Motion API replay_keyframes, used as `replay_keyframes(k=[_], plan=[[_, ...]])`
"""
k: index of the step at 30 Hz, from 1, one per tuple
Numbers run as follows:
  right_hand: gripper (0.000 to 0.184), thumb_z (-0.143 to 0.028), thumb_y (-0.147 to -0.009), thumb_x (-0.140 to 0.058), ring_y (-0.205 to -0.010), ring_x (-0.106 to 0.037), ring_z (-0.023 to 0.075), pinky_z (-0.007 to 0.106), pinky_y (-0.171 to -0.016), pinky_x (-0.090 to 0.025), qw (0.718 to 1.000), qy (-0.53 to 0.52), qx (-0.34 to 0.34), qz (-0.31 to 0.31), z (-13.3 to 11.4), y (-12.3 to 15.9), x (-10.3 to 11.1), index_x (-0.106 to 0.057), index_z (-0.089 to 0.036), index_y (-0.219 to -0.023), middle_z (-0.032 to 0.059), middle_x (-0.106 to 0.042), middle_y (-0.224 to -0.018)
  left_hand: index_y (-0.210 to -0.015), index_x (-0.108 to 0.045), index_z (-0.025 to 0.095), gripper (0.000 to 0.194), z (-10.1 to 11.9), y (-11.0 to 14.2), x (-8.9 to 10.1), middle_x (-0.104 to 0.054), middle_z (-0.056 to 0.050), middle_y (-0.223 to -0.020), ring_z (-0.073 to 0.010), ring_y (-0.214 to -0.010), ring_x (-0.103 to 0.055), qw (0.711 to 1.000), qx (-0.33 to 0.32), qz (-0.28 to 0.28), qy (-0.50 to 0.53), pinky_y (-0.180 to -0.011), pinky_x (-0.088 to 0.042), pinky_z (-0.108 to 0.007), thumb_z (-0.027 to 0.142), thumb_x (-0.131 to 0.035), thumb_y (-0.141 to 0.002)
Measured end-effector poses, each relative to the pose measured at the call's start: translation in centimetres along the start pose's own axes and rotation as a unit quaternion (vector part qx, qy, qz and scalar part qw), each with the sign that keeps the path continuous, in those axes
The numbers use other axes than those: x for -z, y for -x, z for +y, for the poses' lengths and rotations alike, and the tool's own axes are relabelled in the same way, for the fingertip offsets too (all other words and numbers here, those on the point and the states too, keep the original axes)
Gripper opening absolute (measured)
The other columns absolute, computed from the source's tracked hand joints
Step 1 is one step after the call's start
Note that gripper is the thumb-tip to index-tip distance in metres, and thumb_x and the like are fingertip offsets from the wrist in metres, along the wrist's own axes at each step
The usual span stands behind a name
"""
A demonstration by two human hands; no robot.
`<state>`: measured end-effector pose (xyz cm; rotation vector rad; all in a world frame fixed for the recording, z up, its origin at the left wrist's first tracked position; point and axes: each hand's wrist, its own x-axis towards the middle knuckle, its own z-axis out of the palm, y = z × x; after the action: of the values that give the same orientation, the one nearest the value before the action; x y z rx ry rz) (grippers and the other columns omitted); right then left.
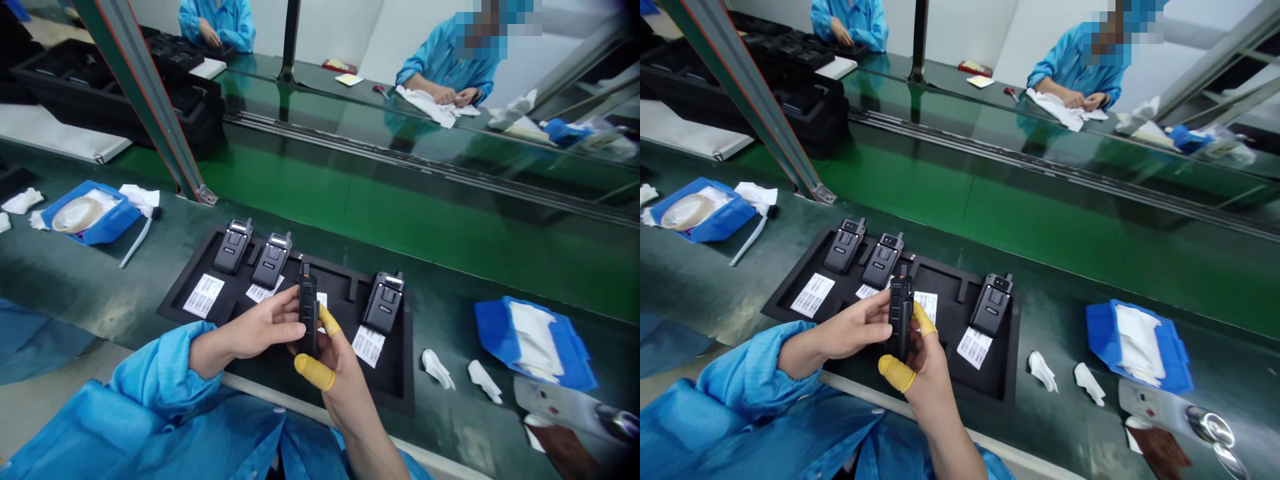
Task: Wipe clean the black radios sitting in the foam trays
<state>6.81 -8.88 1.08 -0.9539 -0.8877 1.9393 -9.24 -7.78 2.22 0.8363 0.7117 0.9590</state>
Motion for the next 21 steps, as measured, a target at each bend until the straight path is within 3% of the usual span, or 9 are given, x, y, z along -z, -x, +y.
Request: replay_keyframes(k=[8,21], plan=[[0.081,-0.021,-0.057,-0.083,-0.109,-0.058,0.0247,0.044,-0.094,-0.049,1.0,0.011,-0.009,0.006,-0.5,0.7,-0.1,-0.046,-0.031,-0.128,0.0043,-0.061,-0.12,-0.135,-0.044,0.026,0.075,0.0,0.0,-0.2,-0.054,-0.012,-0.13,-0.0241,-0.113,-0.058,0.998,-0.001,-0.053,0.034,-0.085,-0.049,-0.03,0.02,-0.08,-0.069],[0.078,-0.019,-0.064,-0.08,-0.124,-0.049,0.0246,0.045,-0.106,-0.041,0.999,0.022,0.031,-0.032,-0.9,1.5,-0.2,-0.044,-0.032,-0.131,0.0047,-0.05,-0.137,-0.132,-0.045,0.022,0.067,0.7,0.5,-1.3,-0.058,-0.012,-0.121,-0.0236,-0.104,-0.062,0.998,-0.026,-0.054,-0.028,-0.085,-0.051,-0.035,0.025,-0.077,-0.073]])
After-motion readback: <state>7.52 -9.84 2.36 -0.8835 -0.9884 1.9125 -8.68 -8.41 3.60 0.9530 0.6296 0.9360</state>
